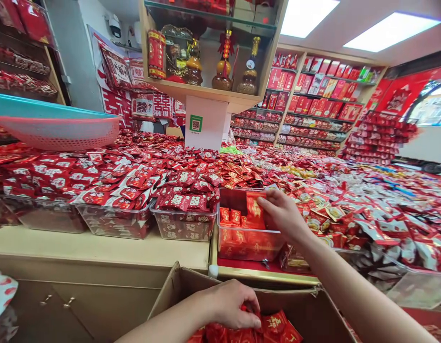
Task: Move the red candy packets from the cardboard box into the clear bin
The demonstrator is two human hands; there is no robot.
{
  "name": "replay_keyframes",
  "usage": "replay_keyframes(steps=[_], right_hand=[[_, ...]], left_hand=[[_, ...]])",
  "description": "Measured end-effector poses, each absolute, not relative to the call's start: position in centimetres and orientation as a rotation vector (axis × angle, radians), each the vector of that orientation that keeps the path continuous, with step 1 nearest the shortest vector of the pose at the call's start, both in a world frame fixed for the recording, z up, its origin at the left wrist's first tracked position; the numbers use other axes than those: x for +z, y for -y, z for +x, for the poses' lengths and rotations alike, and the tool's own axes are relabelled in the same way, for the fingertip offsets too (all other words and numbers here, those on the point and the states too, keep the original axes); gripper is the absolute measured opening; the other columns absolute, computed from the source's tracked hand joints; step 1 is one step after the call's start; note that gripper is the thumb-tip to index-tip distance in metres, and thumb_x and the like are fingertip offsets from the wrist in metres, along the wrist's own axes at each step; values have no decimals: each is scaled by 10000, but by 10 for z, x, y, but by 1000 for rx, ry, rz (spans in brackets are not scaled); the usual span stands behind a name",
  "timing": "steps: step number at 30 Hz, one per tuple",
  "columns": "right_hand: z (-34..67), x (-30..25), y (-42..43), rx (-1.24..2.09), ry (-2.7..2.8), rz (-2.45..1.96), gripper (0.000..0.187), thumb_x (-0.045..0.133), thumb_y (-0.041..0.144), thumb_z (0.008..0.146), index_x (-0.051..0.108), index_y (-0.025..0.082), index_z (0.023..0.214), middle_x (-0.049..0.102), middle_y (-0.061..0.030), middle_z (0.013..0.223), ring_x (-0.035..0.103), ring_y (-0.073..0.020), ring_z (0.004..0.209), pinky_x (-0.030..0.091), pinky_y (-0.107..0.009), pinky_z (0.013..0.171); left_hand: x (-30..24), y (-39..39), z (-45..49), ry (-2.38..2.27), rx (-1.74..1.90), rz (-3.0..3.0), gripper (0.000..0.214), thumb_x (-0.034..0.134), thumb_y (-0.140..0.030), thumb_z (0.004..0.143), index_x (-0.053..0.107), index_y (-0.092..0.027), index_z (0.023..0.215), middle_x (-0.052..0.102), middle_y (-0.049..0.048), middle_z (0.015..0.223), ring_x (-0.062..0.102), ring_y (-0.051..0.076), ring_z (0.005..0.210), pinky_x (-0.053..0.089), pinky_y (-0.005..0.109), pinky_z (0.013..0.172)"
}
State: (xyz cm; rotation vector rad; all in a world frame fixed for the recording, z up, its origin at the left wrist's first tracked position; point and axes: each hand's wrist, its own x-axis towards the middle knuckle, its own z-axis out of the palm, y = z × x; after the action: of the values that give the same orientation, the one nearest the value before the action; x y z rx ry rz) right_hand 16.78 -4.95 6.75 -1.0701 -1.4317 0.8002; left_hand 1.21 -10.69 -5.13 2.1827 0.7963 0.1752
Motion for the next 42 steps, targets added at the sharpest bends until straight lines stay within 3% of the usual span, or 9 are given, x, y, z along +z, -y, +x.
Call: replay_keyframes(steps=[5, 10, 19, 28, 34, 42], right_hand=[[142, 53, -22, 1061, 1630, -1559, 139, 511, 83, 657, 463, 140, 774, 436, 57, 493, 406, -58, 401, 376, -192, 408], [126, 26, -40, 1226, 1814, -1699, 169, 518, 14, 607, 502, 133, 726, 444, 67, 406, 433, -75, 345, 414, -228, 407], [124, 18, -40, 986, 2244, -1826, 105, 576, 29, 508, 558, 132, 501, 524, 24, 457, 492, -93, 457, 390, -186, 443], [124, 23, -37, 813, 2480, -1800, 161, 575, 139, 548, 621, 158, 701, 604, -3, 659, 521, -100, 548, 387, -168, 446], [125, 26, -35, 707, 2503, -1857, 367, 625, 296, 518, 577, 148, 850, 591, -10, 692, 492, -87, 489, 362, -173, 401], [124, 23, -36, 620, 2627, -1808, 261, 608, 346, 530, 592, 153, 705, 576, -1, 635, 480, -94, 538, 328, -173, 435]], left_hand=[[-51, 108, 11, -823, 96, 2213, 351, 521, -438, 629, 603, -251, 915, 647, 5, 851, 580, 155, 717, 403, 213, 585], [-53, 105, 9, -792, 75, 2221, 340, 516, -394, 639, 595, -256, 939, 646, 4, 883, 587, 164, 759, 409, 221, 612], [-47, 105, 12, -781, 57, 2197, 360, 523, -428, 633, 592, -261, 945, 644, 9, 884, 590, 184, 774, 417, 244, 628], [-47, 105, 12, -787, 50, 2216, 352, 513, -448, 638, 590, -274, 933, 646, 3, 877, 591, 192, 770, 415, 255, 623], [-45, 105, 11, -802, 16, 2220, 368, 503, -467, 641, 587, -270, 941, 642, 8, 883, 590, 192, 762, 415, 253, 609], [-47, 105, 11, -783, 32, 2215, 367, 502, -471, 644, 582, -273, 943, 637, -3, 893, 583, 176, 790, 416, 243, 652]])
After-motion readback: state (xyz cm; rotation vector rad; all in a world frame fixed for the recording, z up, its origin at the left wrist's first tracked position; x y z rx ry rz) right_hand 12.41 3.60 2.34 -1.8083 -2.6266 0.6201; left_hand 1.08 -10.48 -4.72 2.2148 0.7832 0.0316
